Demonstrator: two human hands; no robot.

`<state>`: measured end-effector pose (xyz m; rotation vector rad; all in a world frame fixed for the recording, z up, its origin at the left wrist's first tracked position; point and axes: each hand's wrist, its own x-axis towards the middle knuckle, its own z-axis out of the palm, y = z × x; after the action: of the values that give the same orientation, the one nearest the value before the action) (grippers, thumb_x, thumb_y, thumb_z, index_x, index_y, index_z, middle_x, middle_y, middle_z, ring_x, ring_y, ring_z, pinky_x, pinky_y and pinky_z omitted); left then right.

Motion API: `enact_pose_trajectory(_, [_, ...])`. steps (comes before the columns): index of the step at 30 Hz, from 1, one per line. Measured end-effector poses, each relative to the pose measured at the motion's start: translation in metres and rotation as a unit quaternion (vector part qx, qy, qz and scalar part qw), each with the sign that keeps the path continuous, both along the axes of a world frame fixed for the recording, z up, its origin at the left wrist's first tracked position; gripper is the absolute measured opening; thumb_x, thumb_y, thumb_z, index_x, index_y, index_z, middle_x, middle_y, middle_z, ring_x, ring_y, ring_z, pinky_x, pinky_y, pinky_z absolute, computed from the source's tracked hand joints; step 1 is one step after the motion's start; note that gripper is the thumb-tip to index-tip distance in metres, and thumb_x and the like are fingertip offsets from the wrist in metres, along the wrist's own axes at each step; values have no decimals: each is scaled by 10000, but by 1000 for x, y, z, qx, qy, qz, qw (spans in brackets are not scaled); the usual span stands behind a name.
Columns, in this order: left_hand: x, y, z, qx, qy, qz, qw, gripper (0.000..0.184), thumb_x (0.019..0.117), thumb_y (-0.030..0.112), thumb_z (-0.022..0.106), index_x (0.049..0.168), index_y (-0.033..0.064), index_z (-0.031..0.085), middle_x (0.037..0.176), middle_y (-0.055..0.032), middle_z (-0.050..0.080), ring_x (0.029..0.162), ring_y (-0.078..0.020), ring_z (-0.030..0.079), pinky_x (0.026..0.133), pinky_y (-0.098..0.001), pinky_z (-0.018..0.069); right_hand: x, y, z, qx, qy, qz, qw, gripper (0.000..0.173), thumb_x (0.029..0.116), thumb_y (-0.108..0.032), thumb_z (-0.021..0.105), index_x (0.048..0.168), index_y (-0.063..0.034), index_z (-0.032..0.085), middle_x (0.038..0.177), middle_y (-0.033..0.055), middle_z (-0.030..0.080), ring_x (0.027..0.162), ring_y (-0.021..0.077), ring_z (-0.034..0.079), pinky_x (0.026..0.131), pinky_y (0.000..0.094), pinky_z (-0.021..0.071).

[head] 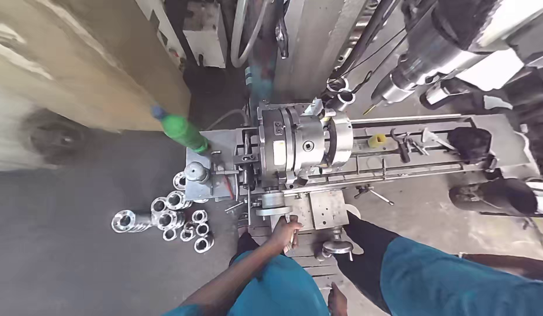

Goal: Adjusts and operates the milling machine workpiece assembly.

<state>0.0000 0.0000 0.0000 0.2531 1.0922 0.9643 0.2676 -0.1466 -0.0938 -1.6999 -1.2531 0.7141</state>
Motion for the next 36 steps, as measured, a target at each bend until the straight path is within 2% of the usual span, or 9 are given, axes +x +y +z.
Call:
enact_pose_trajectory(3, [10,6,-15,-9,21,-2,1000,173,1033,103,523,874,64,468,552,-2,448,392,-130,468,428,-292,495,50,-10,-57,-415,108,-119,896,498,1106,-307,451,645,-121,433,460,-41,335,369,66,284,377,245,272])
enact_pose_trajectory(5, [9,4,-20,-11,33,-9,999,184,1053,173,552,945,40,485,566,-21,490,412,-145,519,458,-304,532,45,-1,-53,-481,91,-154,858,504,1102,-363,451,663,-115,451,477,-28,347,382,90,304,388,272,298])
enact_pose_trajectory(13, [8,6,-32,-29,68,-1,997,481,988,249,700,1337,-4,487,663,-92,632,507,-184,645,536,-333,599,32,-4,-41,-492,43,-128,860,463,1109,-324,437,763,-35,545,566,-1,374,470,115,339,467,309,334])
enact_pose_trajectory(16, [3,2,-41,-48,49,53,996,387,1006,204,669,1269,-39,522,760,-114,698,624,-197,704,628,-337,621,33,-3,-41,-485,37,-131,864,464,1108,-332,441,752,-51,543,542,-21,376,447,90,342,446,283,332])
enact_pose_trajectory(18, [-9,-11,-47,-37,56,88,994,327,1037,194,604,1252,-51,623,1028,-135,744,866,-197,729,777,-340,607,35,1,-39,-474,39,-142,868,462,1106,-322,452,768,-29,564,545,-16,373,448,94,336,452,288,333])
enact_pose_trajectory(20, [-21,-32,-45,-37,59,167,983,451,1021,137,612,1421,-35,490,1296,-188,641,1095,-263,678,897,-419,595,37,1,-39,-460,53,-154,873,456,1105,-326,448,757,-50,549,522,-31,359,419,79,325,422,265,326])
enact_pose_trajectory(23, [-33,-41,-31,-4,55,274,960,931,907,18,693,1624,185,124,1488,-237,467,1129,-397,666,804,-548,630,46,5,-45,-438,82,-177,878,464,1100,-335,460,709,-89,501,501,-37,346,399,77,307,400,261,304])
enact_pose_trajectory(27, [-24,-19,-12,4,86,349,933,931,822,-18,753,1585,140,243,1463,-240,444,1056,-412,673,726,-559,644,49,21,-46,-441,57,-139,885,488,1104,-342,444,701,-76,518,491,-19,356,396,102,319,401,285,312])
enact_pose_trajectory(36, [-21,-13,-13,7,205,322,924,951,693,168,910,1474,48,382,1303,-204,579,1058,-304,683,803,-467,650,44,68,-40,-385,82,-77,916,445,1107,-291,438,774,-48,605,474,-40,368,367,71,311,365,252,298])
